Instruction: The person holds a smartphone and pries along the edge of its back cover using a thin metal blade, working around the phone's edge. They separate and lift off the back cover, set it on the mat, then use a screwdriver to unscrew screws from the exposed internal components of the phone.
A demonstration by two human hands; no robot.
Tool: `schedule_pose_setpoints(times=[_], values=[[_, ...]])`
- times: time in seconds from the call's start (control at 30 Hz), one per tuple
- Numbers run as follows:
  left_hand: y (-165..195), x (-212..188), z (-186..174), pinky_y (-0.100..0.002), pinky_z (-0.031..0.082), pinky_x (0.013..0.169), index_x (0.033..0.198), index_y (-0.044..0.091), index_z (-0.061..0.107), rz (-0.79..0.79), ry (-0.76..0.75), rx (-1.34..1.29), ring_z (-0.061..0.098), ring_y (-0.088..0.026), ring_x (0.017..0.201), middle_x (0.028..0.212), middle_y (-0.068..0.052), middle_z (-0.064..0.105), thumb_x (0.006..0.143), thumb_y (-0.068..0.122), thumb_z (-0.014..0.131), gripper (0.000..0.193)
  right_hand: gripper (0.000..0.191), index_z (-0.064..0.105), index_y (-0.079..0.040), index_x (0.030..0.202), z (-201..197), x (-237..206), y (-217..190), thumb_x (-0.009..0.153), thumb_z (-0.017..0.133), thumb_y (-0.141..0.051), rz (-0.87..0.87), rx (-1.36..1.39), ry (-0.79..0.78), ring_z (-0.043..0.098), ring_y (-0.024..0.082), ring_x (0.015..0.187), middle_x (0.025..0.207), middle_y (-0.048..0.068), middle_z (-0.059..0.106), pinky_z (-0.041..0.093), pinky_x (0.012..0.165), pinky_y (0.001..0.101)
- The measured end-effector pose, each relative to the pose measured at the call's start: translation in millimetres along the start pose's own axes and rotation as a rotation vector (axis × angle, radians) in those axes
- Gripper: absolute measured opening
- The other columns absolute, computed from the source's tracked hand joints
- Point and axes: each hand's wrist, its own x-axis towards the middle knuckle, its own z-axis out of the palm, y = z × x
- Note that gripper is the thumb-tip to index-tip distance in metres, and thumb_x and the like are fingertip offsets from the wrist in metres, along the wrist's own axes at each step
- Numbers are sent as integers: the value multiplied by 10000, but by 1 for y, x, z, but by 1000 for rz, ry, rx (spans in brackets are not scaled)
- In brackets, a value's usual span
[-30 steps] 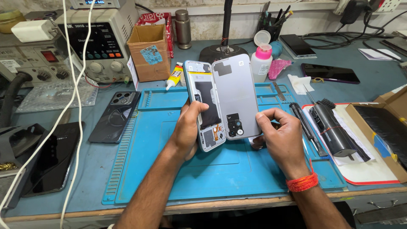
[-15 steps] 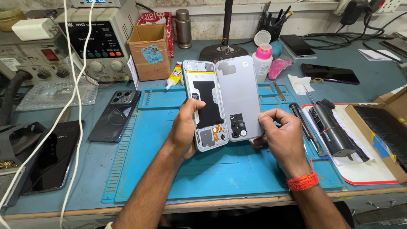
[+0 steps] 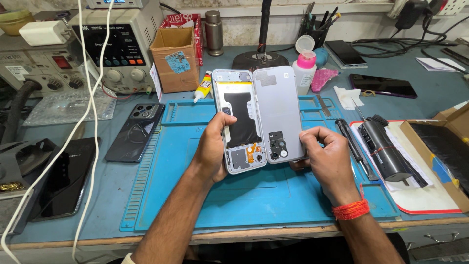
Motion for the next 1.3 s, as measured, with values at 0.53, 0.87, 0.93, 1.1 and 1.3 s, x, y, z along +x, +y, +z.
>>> schedule_pose_setpoints(times=[0.53,0.87,0.93,1.1,1.3], values=[[-6,-2,18,-359,582,892,1325,-37,539,397,123,420,690,-204,992,1136,-121,687,924,102,587,427,172,714,-50,1116,10,-21,-13,1005,586,-79,-305,-194,5,609,58,803,924,5,690,555,616,240],[-18,-11,28,-255,489,731,1485,40,517,514,22,750,516,-63,811,959,4,606,974,39,588,516,433,464,-13,1242,26,-13,-21,910,733,-76,-447,0,-30,705,98,981,1116,99,693,605,805,243],[-20,-12,31,-238,495,746,1471,33,502,488,-45,675,531,-33,836,985,35,616,954,25,590,525,320,577,-15,1199,27,-12,-26,920,709,-99,-400,-12,-43,697,73,932,1068,59,727,589,780,223],[-19,-9,32,-277,517,890,1452,5,528,545,-56,578,602,-90,1011,1152,-25,665,970,-13,597,488,166,751,-11,990,34,-12,-25,970,700,-167,-342,-64,-21,598,20,751,843,-42,705,500,623,208],[-18,-9,32,-307,508,1063,1463,13,495,627,-71,456,617,-124,1202,1298,-58,657,966,-21,577,505,273,768,24,951,39,-13,-17,1038,701,-227,-299,-118,59,428,36,650,711,-30,574,322,527,247]])
